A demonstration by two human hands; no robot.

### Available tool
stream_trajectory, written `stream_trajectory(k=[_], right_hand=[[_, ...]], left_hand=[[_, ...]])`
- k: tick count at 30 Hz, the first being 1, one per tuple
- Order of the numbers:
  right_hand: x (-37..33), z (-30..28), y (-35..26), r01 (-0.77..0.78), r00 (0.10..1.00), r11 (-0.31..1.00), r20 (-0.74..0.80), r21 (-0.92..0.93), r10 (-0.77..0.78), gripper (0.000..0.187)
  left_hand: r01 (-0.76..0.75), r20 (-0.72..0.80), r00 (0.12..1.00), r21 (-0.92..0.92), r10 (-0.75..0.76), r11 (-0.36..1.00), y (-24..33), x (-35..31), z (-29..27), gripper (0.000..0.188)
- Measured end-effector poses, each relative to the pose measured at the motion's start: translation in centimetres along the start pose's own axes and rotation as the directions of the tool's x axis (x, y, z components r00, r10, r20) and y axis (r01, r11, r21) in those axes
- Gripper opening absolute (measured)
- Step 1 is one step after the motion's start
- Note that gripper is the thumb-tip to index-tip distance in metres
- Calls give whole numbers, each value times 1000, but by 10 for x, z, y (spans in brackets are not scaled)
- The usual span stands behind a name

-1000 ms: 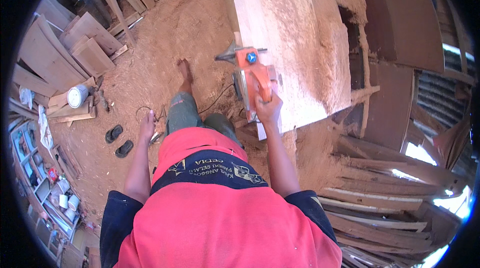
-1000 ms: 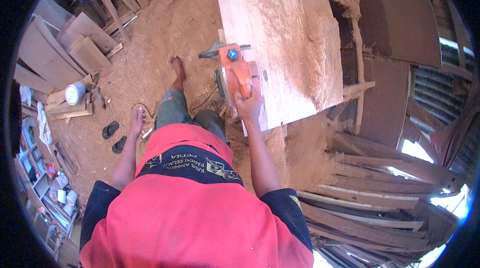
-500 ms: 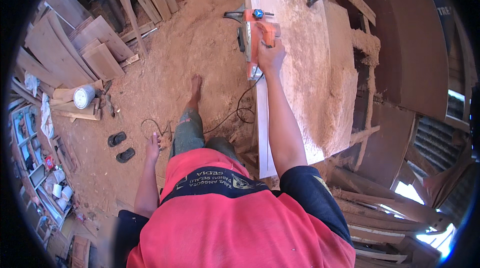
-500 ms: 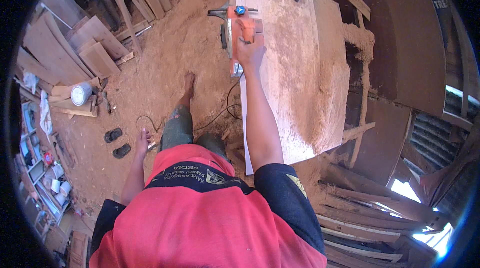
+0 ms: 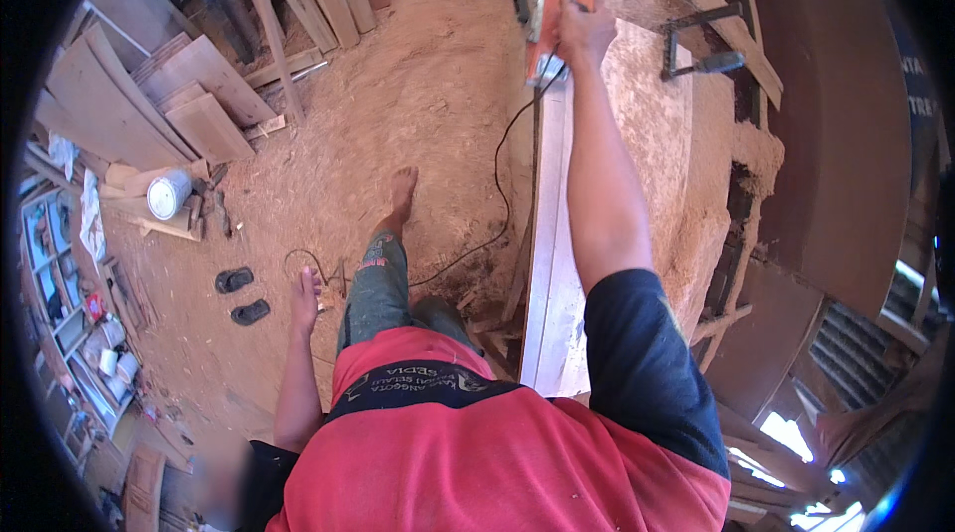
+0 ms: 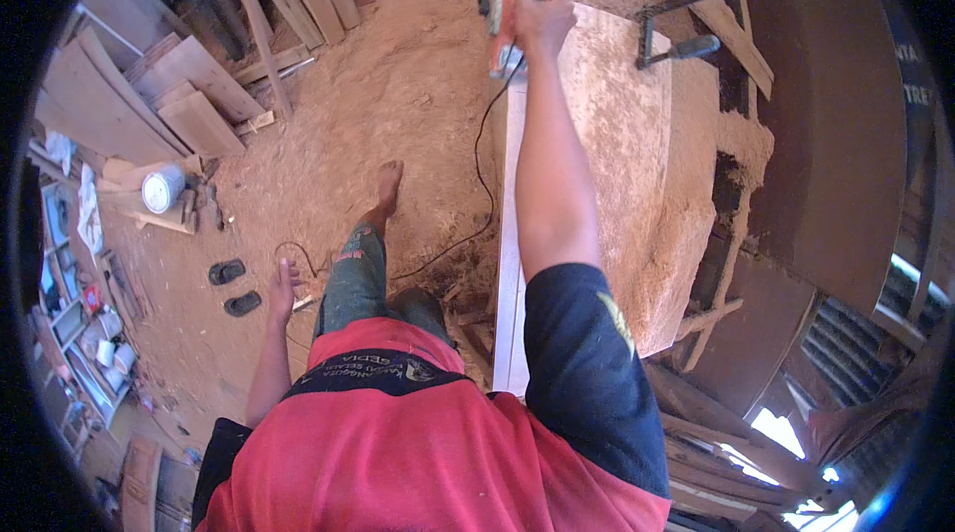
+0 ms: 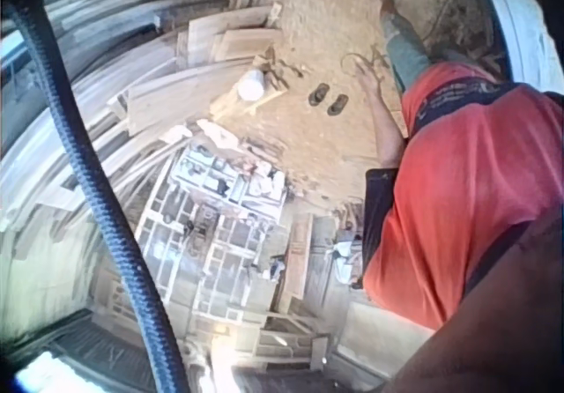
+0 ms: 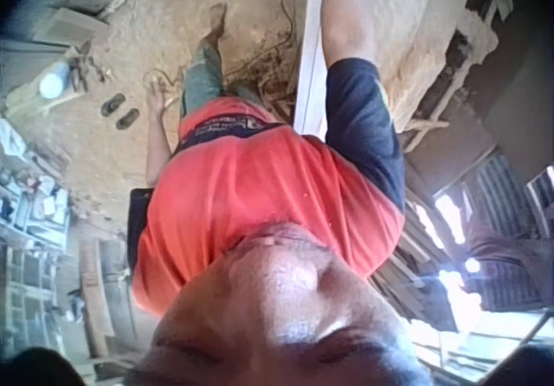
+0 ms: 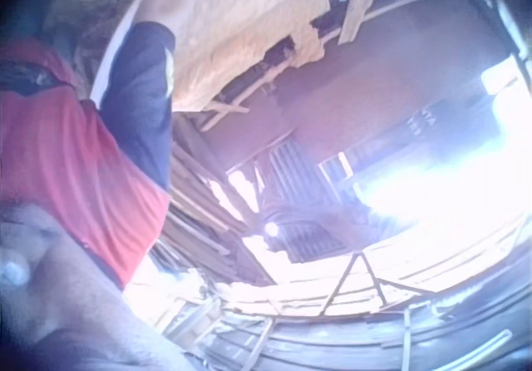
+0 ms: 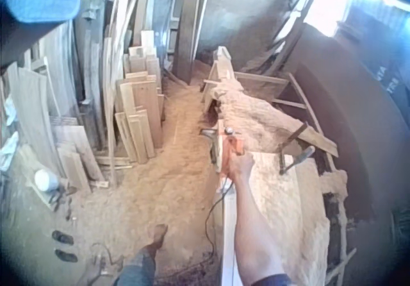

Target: The person uses a hand-held power planer to smooth the surface of a wooden board, then lifts and turns the board over.

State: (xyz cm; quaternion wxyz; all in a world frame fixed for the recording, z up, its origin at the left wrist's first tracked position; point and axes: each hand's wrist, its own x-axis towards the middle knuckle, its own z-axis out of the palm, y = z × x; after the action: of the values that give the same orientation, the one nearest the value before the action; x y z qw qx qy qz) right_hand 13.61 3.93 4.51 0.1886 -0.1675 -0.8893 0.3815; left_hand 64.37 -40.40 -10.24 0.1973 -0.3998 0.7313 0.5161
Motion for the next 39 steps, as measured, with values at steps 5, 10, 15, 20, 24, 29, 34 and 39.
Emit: stream_trajectory(k=[5,10,15,20,24,29,34,39], right_hand=[[39,9,23,-31,998,999,50,-31,33,55],[-69,-50,17,-110,984,983,124,-147,128,54],[-266,-170,56,-138,985,987,97,-81,146,33],[-475,-298,88,-203,975,974,75,-105,211,30],[-618,-383,126,-235,961,954,105,-184,257,36],[-752,-463,136,-361,922,922,94,-138,375,30],[-767,-476,130,-468,864,870,126,-156,488,24],[-675,-432,100,-484,842,860,181,-160,507,19]], left_hand=[[-46,21,999,76,45,996,31,3,-23,62],[-77,-25,997,35,78,996,12,-16,-43,63],[-68,61,996,30,66,997,-59,-38,-41,63],[-74,183,983,236,30,969,-106,-82,-30,59],[-164,266,960,287,85,944,-145,-94,-31,60],[-261,303,941,362,152,895,-154,-112,-16,68],[-261,331,934,370,136,892,-170,-104,-16,68],[-226,303,945,343,121,912,-130,-116,-7,68]])
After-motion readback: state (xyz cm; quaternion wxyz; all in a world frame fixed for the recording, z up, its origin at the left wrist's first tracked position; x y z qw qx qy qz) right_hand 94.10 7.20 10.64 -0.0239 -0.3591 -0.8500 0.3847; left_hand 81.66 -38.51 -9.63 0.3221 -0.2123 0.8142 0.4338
